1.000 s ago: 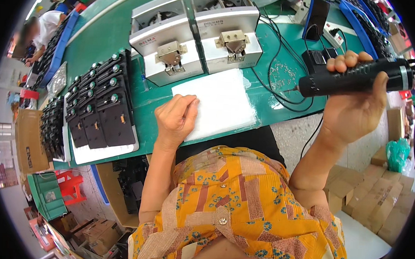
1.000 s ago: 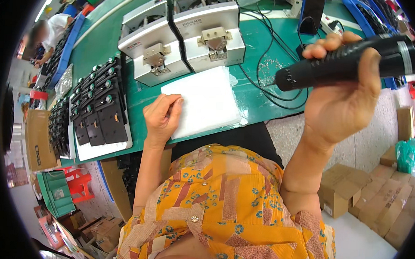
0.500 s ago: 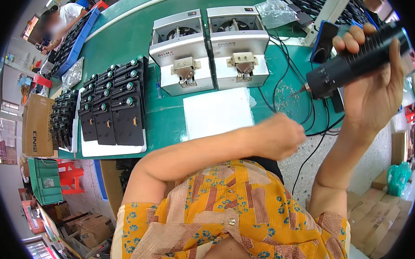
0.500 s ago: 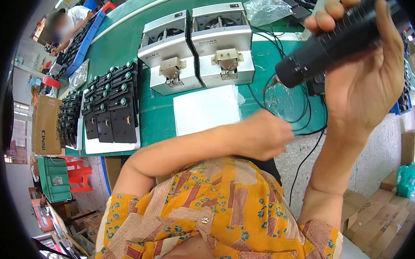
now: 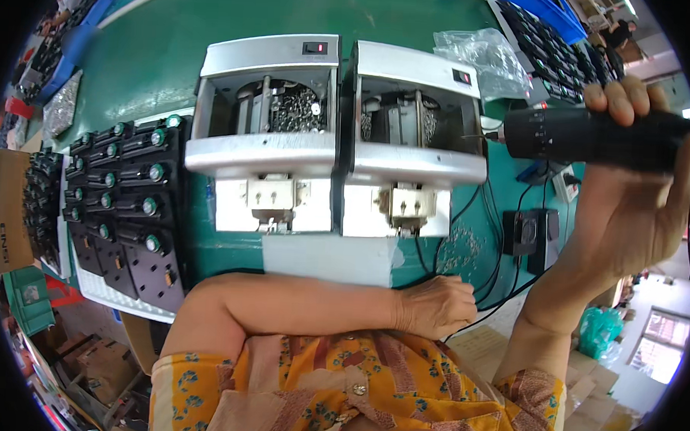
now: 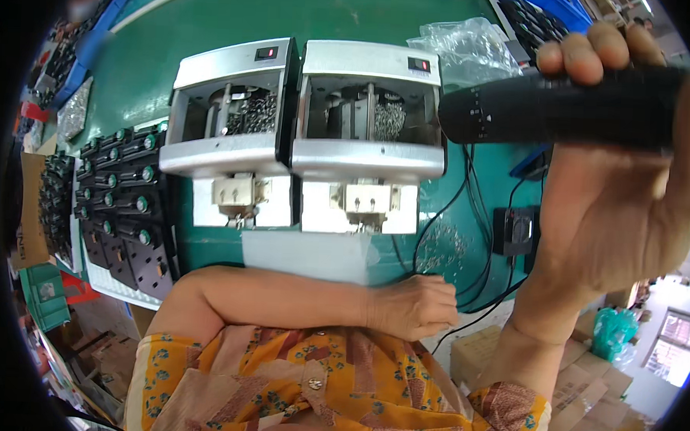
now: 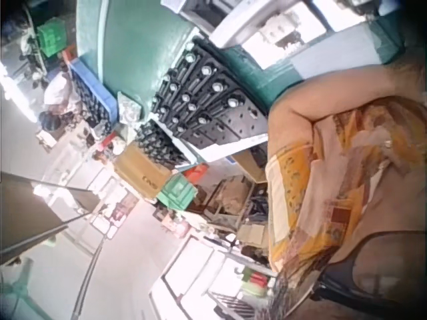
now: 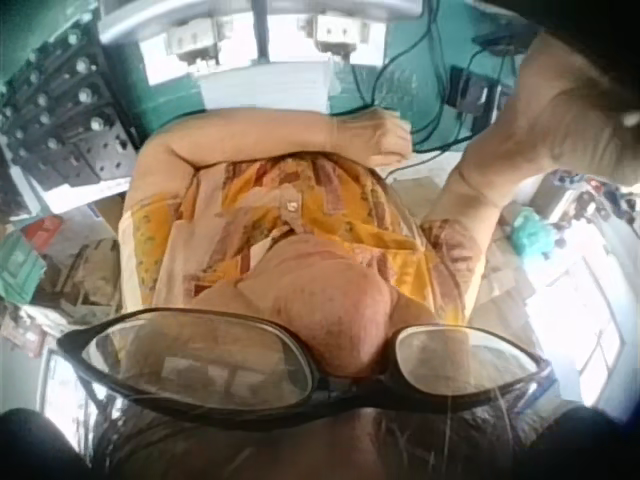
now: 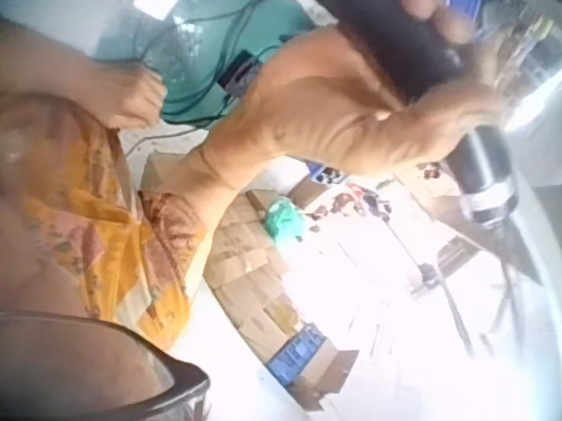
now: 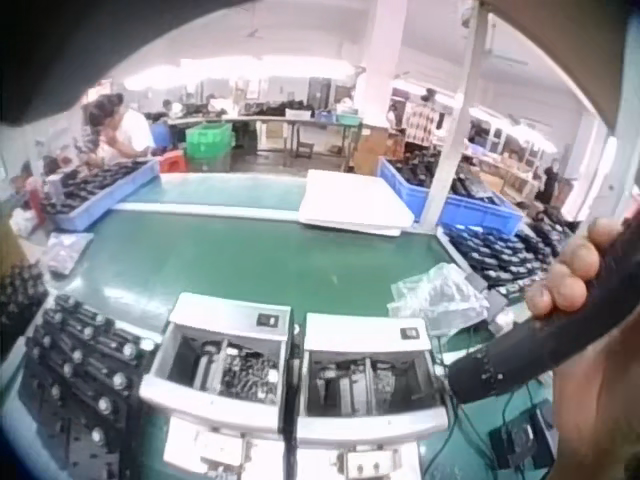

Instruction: The recorder uses an electric screwdriver and automated screw feeders to assemble black electronic panels at a factory workbench.

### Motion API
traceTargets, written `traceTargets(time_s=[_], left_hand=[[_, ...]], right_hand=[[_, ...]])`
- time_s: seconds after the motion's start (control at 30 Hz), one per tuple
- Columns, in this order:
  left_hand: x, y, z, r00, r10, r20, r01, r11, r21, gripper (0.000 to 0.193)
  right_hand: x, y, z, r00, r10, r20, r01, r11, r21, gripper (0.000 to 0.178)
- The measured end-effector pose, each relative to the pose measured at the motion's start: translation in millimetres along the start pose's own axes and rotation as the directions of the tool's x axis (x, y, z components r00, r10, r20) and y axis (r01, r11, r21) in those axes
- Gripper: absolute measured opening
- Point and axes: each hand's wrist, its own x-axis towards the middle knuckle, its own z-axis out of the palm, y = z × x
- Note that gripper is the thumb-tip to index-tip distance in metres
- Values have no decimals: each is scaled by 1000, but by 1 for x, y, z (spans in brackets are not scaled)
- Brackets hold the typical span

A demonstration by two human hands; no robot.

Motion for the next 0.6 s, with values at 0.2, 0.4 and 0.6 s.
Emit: traceTargets(time_s=[0.2,0.4,0.6], left_hand=[[-4,-4,4,984,-168,-52,160,979,-123,12],[3,-1,-12,977,-209,-47,189,946,-265,15],[6,3,-24,955,-292,-53,255,900,-354,19]], right_hand=[[2,24,-15,991,134,5,-133,989,-58,42],[-9,42,-45,983,155,-94,-163,983,-86,43],[-74,-10,-116,973,159,-170,-174,982,-77,45]])
